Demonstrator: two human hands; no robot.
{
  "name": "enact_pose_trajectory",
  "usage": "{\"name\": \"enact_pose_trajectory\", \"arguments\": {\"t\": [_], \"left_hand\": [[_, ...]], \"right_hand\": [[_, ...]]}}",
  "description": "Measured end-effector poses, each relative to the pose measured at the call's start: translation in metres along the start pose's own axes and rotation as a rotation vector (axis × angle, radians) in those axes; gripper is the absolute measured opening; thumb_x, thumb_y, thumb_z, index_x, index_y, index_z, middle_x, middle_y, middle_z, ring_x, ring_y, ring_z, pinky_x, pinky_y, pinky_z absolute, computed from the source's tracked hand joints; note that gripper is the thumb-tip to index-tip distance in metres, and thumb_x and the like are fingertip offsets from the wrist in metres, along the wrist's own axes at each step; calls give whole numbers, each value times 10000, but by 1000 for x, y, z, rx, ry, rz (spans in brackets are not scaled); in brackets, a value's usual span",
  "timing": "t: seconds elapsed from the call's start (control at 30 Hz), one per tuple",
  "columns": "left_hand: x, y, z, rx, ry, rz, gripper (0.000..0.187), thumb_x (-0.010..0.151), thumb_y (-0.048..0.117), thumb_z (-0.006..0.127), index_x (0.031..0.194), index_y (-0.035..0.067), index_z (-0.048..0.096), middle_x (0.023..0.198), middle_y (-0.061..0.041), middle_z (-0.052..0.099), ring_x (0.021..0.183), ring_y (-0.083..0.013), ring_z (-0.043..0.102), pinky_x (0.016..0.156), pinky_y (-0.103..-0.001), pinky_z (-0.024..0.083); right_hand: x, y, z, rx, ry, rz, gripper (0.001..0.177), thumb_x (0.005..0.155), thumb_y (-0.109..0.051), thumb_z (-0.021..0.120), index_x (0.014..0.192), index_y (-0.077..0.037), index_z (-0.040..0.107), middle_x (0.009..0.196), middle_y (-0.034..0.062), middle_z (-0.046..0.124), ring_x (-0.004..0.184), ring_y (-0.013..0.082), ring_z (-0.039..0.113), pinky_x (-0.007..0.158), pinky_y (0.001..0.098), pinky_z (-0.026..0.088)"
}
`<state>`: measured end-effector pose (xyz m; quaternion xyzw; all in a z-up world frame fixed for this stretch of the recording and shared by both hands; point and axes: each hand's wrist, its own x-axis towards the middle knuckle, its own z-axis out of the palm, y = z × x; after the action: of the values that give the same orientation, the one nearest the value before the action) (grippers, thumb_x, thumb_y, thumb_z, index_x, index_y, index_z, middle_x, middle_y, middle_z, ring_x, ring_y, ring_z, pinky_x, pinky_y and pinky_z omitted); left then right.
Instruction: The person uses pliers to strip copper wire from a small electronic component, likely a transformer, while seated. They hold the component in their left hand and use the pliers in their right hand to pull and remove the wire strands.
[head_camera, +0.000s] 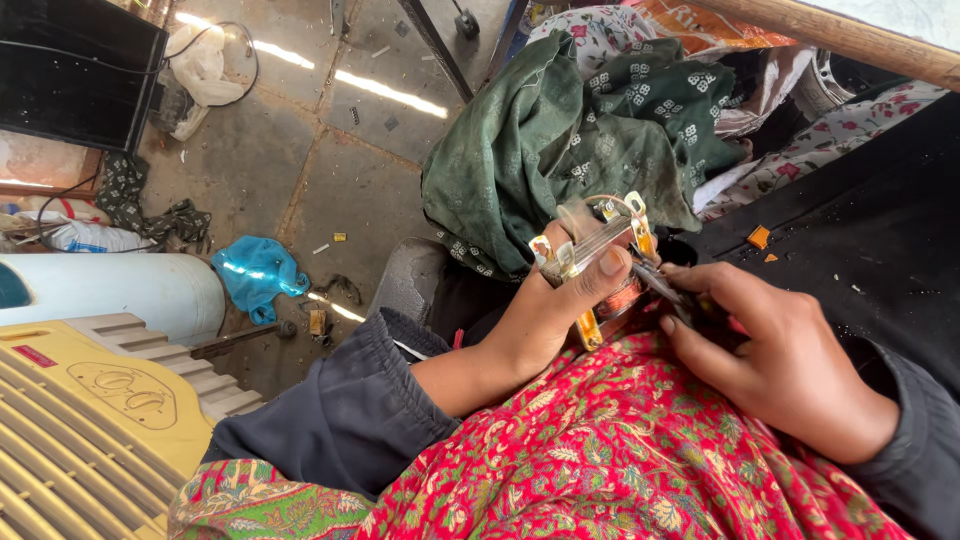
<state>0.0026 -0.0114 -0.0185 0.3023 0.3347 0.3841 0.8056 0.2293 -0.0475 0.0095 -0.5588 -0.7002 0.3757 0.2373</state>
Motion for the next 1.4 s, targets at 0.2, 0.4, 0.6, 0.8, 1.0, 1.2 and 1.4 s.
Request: {"name": "enact_pose_trajectory", "arguments": {"t": [0.2, 0.4, 0.6, 0.8, 1.0, 1.2, 1.4], "left_hand": [[1, 6, -2, -65, 41, -124, 468, 1051, 366, 664, 1333, 41, 480, 1112, -50, 577, 1018, -122, 573, 909, -294, 492], [-1, 21, 7, -371, -8, -193, 454, 1054, 350, 651, 1341, 31, 504, 1195, -116, 660, 1073, -195, 668, 949, -359, 564], [5, 30, 3, -266, 55, -186, 455, 1005, 286, 700, 1355, 85, 492, 1243, -95, 664, 1087, -168, 661, 898, -319, 549], [13, 19, 4, -71, -35, -92, 515, 955, 251, 782, 1354, 98, 495, 1084, -36, 640, 954, -107, 619, 824, -267, 521], [6, 1, 14, 30, -153, -146, 547, 922, 184, 834, 1323, 81, 476, 1073, -5, 587, 947, -91, 565, 810, -261, 483], [14, 5, 21, -3, -72, -184, 404, 969, 161, 724, 1300, 74, 509, 1148, -33, 637, 1069, -119, 626, 935, -297, 531], [22, 13, 20, -48, -35, -263, 347, 984, 171, 623, 1304, 76, 529, 1101, -78, 648, 974, -145, 643, 854, -301, 527]], "right_hand": [[7, 31, -24, 740, -314, 449, 258, 937, -77, 649, 1183, 1, 651, 1042, 126, 814, 834, 191, 670, 686, 349, 519], [5, 32, -24, 971, -300, 364, 287, 944, -63, 633, 1205, 54, 608, 1081, 173, 749, 1045, 231, 699, 938, 386, 530], [-12, 9, -48, 651, 69, 173, 440, 924, -71, 665, 1339, 20, 551, 1140, 148, 696, 1075, 224, 697, 966, 384, 554], [3, -22, -42, 45, 385, -146, 478, 896, -66, 745, 1331, 18, 564, 1231, 166, 537, 1102, 229, 589, 974, 332, 486], [12, -23, -14, -105, 272, -126, 541, 777, -137, 818, 1294, -76, 671, 1203, 166, 563, 1071, 299, 613, 887, 382, 525], [2, -21, -13, -255, 184, -233, 676, 774, -301, 808, 1387, -92, 616, 1233, 173, 558, 1152, 384, 552, 1025, 472, 436], [-8, -15, -24, -315, 104, -224, 984, 724, -537, 782, 1542, -89, 469, 1426, 257, 470, 1266, 453, 498, 1048, 516, 389]]}}
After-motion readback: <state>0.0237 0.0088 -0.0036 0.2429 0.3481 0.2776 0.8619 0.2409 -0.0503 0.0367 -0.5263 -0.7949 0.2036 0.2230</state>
